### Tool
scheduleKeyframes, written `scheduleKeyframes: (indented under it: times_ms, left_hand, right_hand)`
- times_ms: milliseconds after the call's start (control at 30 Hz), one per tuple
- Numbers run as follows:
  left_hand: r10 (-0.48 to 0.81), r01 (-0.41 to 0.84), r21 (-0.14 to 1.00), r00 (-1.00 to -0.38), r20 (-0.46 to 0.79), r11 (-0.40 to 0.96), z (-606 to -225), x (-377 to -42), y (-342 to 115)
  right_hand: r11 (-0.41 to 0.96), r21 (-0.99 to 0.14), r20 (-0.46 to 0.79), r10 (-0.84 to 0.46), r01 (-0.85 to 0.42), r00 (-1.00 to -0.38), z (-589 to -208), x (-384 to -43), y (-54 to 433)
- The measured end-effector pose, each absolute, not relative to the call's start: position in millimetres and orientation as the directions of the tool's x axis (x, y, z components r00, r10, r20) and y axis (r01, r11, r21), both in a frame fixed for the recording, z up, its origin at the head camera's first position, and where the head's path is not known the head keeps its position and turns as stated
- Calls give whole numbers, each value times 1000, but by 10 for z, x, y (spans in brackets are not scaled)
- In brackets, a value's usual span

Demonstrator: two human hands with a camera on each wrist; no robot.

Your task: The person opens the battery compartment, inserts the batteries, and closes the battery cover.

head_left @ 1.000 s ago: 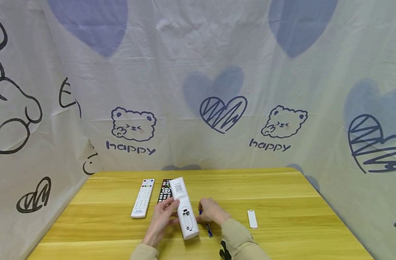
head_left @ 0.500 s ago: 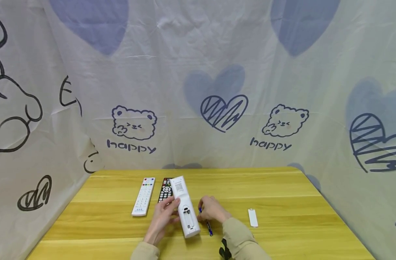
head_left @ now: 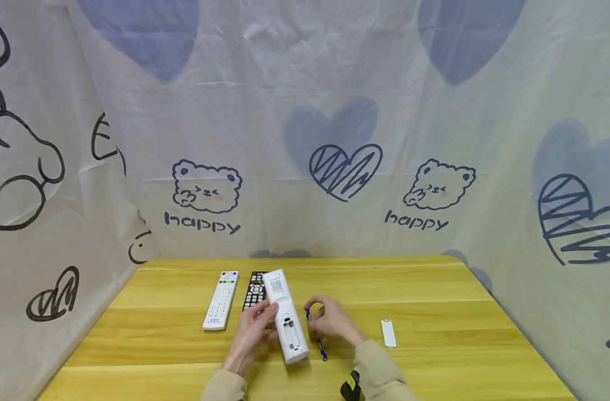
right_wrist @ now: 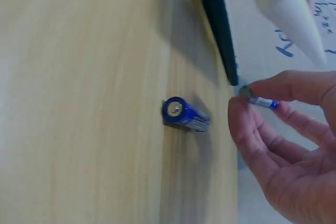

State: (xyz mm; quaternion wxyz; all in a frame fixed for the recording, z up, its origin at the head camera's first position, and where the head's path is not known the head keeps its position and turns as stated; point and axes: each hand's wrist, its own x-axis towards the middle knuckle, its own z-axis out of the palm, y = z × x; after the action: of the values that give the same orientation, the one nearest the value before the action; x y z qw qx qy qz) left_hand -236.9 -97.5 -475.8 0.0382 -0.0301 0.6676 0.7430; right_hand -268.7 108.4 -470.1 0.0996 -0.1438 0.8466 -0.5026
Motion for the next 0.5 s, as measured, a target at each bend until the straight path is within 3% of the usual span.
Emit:
scheduleKeyframes:
  times_ms: [500]
  left_hand:
    - [22,-93,989,-996,-91,-112,-4739,-2371,-916]
  right_hand:
    - [148,-957,210,-246,-251,-946,-4659,-2399,1167]
